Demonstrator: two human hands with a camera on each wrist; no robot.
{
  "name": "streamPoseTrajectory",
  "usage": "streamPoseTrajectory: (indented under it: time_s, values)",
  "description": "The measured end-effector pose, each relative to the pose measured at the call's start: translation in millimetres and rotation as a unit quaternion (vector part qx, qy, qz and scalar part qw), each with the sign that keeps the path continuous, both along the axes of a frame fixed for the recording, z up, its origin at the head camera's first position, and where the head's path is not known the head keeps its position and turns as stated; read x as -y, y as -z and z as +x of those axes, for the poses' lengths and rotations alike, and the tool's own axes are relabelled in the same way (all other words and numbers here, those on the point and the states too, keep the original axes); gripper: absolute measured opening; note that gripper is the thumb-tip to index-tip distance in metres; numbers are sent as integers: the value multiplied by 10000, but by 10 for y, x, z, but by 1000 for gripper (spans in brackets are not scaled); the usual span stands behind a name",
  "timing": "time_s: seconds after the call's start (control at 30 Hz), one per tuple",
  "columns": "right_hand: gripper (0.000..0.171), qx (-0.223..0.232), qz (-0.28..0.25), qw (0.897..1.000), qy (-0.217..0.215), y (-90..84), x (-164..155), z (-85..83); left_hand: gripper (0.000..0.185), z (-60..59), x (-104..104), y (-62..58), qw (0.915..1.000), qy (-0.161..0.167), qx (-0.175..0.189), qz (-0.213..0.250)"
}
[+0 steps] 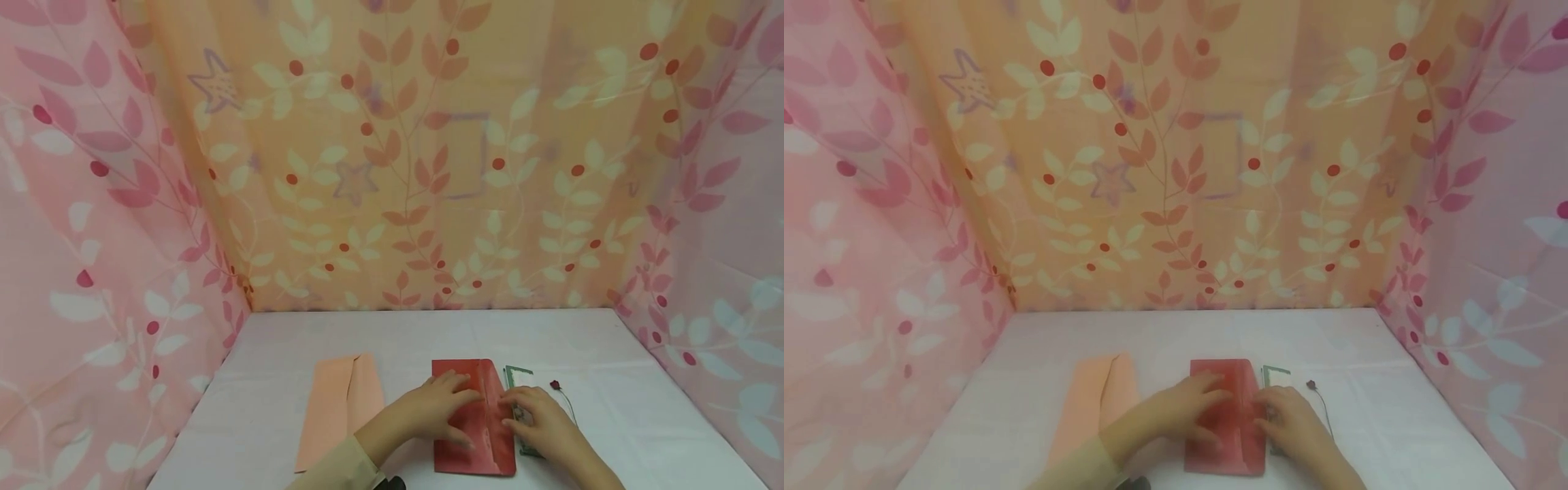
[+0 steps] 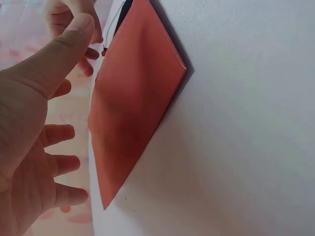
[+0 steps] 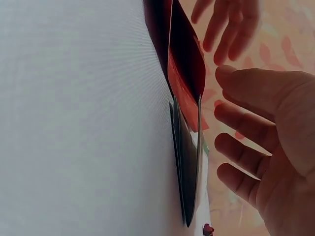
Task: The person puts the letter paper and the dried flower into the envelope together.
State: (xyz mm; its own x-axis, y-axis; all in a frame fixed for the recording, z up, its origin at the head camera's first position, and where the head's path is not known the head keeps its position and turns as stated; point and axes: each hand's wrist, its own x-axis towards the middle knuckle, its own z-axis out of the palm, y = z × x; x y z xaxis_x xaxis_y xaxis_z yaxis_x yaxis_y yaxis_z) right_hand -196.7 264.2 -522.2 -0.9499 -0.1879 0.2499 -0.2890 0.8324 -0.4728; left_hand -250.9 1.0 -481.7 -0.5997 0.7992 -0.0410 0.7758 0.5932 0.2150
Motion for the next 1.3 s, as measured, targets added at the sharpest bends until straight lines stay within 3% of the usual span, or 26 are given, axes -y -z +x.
streamPoseTrajectory:
  time_s: [0.23,0.53,0.73,0.83,1.0,1.3]
  values:
    - [34,-129,-42,9998,-126,12,-38,-3,101,-118,-160,86,9982,-192,513,-237]
    - [40,293,-133,9992,-241,137,-109,-58,103,-187,-268,129,9982,-209,385,-417]
    - [38,273,-151,9990,-331,213,-133,-86,96,-219,-315,175,9957,-526,555,-525]
    - [36,488,-102,9983,-294,228,-132,-99,93,-232,-323,165,9939,-616,757,-520]
    - [37,826,-74,9962,-276,217,-113,-101,94,-259,-299,112,9945,-519,771,-482]
    - [38,835,-30,9959,-345,157,-106,-66,94,-279,-228,59,9957,-369,793,-294]
